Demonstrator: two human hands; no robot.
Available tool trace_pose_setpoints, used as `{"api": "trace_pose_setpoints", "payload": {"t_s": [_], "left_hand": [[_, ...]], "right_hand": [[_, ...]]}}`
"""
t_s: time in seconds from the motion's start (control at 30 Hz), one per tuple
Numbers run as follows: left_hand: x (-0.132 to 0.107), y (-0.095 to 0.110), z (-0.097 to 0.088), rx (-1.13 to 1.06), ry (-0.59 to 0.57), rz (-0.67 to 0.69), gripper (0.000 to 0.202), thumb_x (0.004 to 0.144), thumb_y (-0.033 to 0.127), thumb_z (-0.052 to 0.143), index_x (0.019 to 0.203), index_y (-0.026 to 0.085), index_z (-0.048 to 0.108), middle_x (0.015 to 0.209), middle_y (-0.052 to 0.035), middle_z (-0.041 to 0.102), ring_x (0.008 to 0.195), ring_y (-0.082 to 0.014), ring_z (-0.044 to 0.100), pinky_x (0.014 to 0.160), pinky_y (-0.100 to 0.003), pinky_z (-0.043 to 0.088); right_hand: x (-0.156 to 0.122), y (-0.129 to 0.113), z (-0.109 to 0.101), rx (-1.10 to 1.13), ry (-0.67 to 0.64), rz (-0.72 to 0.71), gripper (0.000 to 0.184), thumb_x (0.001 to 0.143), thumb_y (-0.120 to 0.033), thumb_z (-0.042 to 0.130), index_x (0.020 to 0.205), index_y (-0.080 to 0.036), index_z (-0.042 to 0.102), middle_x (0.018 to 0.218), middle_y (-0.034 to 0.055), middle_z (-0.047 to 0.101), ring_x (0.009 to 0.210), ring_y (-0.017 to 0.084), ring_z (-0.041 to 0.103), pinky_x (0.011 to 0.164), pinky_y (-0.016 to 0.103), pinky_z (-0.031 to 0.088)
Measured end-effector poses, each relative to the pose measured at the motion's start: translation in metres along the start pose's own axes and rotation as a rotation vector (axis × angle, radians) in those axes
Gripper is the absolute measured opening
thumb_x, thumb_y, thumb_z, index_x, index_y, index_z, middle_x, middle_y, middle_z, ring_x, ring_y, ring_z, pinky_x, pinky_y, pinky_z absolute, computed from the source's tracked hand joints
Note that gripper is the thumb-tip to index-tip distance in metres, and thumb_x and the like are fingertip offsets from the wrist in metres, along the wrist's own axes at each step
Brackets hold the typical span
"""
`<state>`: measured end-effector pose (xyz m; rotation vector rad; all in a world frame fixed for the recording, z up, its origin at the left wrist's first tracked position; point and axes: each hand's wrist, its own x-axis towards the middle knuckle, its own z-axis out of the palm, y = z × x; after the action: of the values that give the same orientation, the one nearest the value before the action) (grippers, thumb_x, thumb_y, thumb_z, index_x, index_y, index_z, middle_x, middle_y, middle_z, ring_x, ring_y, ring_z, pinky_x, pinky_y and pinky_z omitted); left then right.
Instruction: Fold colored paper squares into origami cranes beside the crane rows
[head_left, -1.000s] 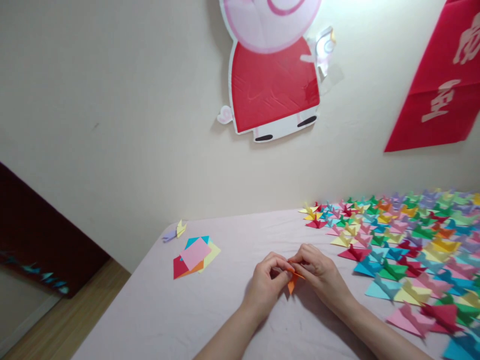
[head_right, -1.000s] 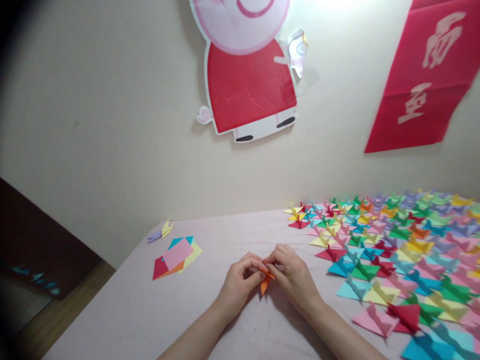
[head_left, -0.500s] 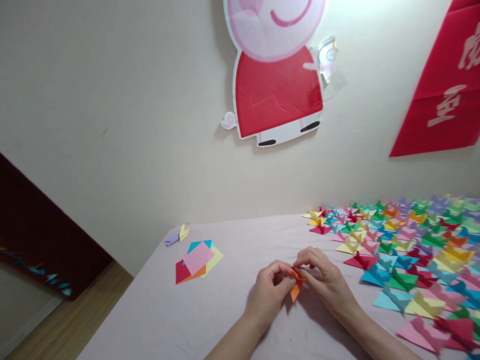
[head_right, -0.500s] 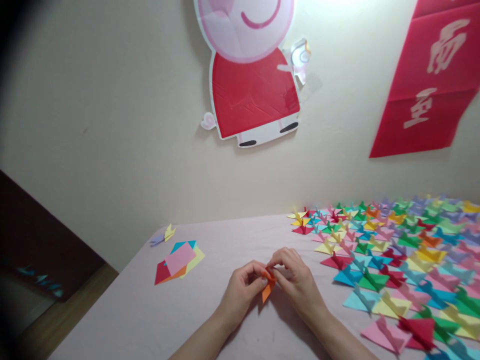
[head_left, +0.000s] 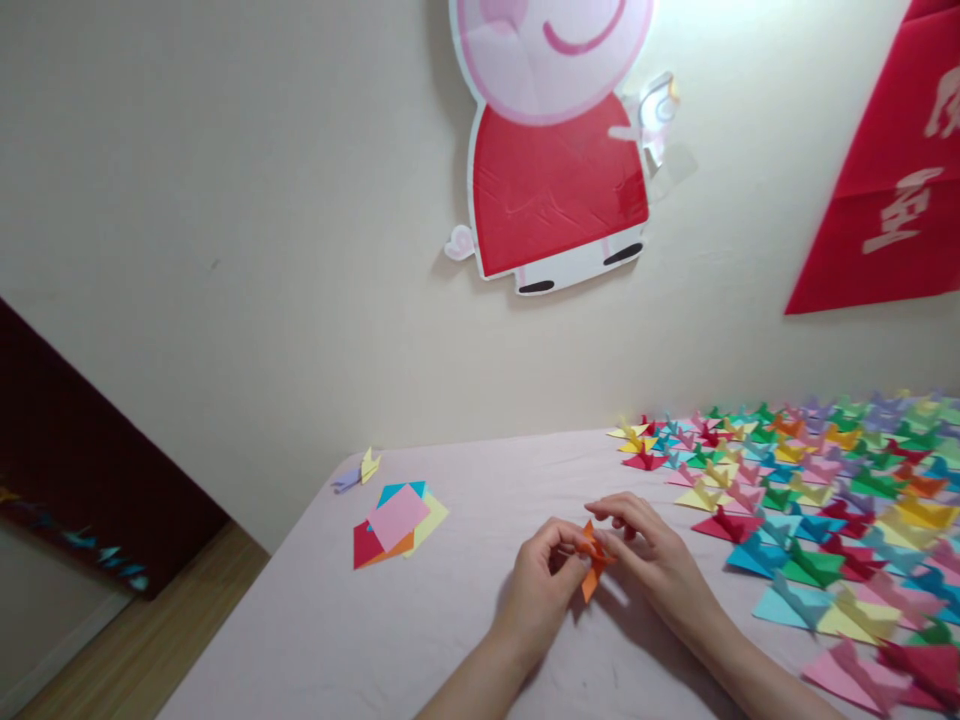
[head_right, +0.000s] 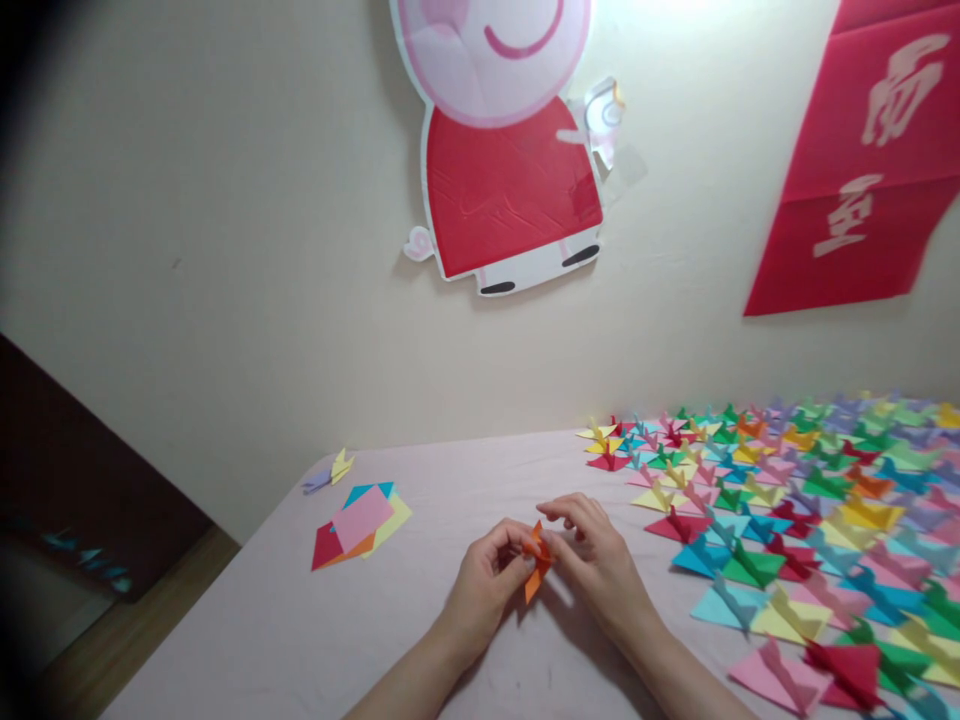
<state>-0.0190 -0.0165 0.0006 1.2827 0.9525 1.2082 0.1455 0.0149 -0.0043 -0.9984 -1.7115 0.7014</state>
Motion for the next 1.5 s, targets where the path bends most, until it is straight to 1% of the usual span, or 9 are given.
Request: {"api": "trace_pose_setpoints", "payload": {"t_s": [0.1,0.23,0.53,0.67,0.73,0.9,1.03,1.2,1.5], "left_hand": [[-0.001,0.000,0.000,0.016,-0.005,0.006,0.019,0.083,0.035,0.068,0.082,0.016,0.064,0.093,-0.0056,0.064,0.082,-0.0166,0.058,0.078,-0.027,0.044],[-0.002,0.001,0.001,0.029,-0.008,-0.007,0.020,0.082,0.036,0.070,0.080,0.016,0.064,0.092,-0.0054,0.064,0.081,-0.0167,0.058,0.077,-0.027,0.045],[-0.001,0.006,0.002,0.078,0.013,-0.002,0.022,0.081,0.039,0.069,0.080,0.017,0.064,0.086,-0.0042,0.063,0.076,-0.0159,0.057,0.073,-0.026,0.044],[0.001,0.006,0.000,0.067,0.130,-0.012,0.016,0.079,0.033,0.066,0.084,0.018,0.064,0.082,-0.0034,0.065,0.075,-0.0164,0.058,0.071,-0.026,0.044],[0.002,0.006,-0.002,0.087,0.207,-0.021,0.013,0.078,0.030,0.065,0.082,0.018,0.064,0.081,-0.0030,0.066,0.075,-0.0163,0.058,0.071,-0.025,0.044],[0.004,0.009,-0.004,0.042,0.294,0.001,0.014,0.074,0.030,0.068,0.078,0.018,0.063,0.075,-0.0016,0.065,0.071,-0.0157,0.058,0.067,-0.024,0.044],[0.003,0.008,-0.002,-0.007,0.283,-0.011,0.015,0.074,0.031,0.069,0.079,0.018,0.064,0.075,-0.0009,0.066,0.068,-0.0148,0.057,0.065,-0.024,0.044],[0.004,0.004,-0.002,-0.023,0.243,0.021,0.013,0.073,0.028,0.069,0.078,0.017,0.065,0.075,-0.0008,0.067,0.072,-0.0158,0.058,0.068,-0.025,0.044],[0.003,0.004,0.000,-0.001,0.211,0.001,0.014,0.074,0.030,0.069,0.079,0.017,0.066,0.078,-0.0022,0.068,0.073,-0.0163,0.058,0.070,-0.026,0.043]], "right_hand": [[0.000,-0.002,0.001,0.021,-0.027,0.019,0.011,0.086,-0.031,0.061,0.088,-0.024,0.070,0.089,0.0049,0.065,0.083,0.022,0.058,0.069,0.032,0.047],[0.000,-0.007,-0.001,0.020,-0.009,-0.049,0.013,0.085,-0.028,0.059,0.074,-0.024,0.064,0.077,0.0026,0.061,0.079,0.021,0.057,0.069,0.033,0.046],[-0.001,-0.010,-0.003,-0.088,-0.048,-0.109,0.018,0.091,-0.030,0.056,0.077,-0.025,0.065,0.075,0.0033,0.064,0.079,0.023,0.056,0.072,0.036,0.045],[-0.002,-0.010,-0.003,-0.067,0.048,-0.073,0.012,0.092,-0.028,0.053,0.095,-0.025,0.064,0.084,0.0038,0.065,0.078,0.021,0.057,0.071,0.033,0.047],[-0.002,-0.013,-0.003,-0.070,0.068,-0.094,0.007,0.091,-0.027,0.054,0.090,-0.025,0.060,0.081,0.0026,0.063,0.073,0.020,0.055,0.066,0.031,0.046],[-0.004,-0.023,0.000,-0.114,-0.094,-0.272,0.013,0.094,-0.025,0.048,0.086,-0.025,0.059,0.081,0.0038,0.060,0.079,0.021,0.057,0.070,0.032,0.049],[-0.006,-0.023,0.004,-0.209,-0.131,-0.352,0.017,0.096,-0.026,0.047,0.090,-0.026,0.063,0.082,0.0040,0.059,0.077,0.020,0.056,0.068,0.031,0.049],[-0.007,-0.017,0.007,-0.310,-0.102,-0.327,0.011,0.093,-0.022,0.054,0.089,-0.025,0.064,0.082,0.0030,0.057,0.077,0.020,0.054,0.067,0.030,0.046],[-0.006,-0.020,0.003,-0.233,-0.100,-0.260,0.022,0.096,-0.027,0.050,0.082,-0.024,0.066,0.079,0.0037,0.058,0.077,0.021,0.054,0.070,0.034,0.047]]}}
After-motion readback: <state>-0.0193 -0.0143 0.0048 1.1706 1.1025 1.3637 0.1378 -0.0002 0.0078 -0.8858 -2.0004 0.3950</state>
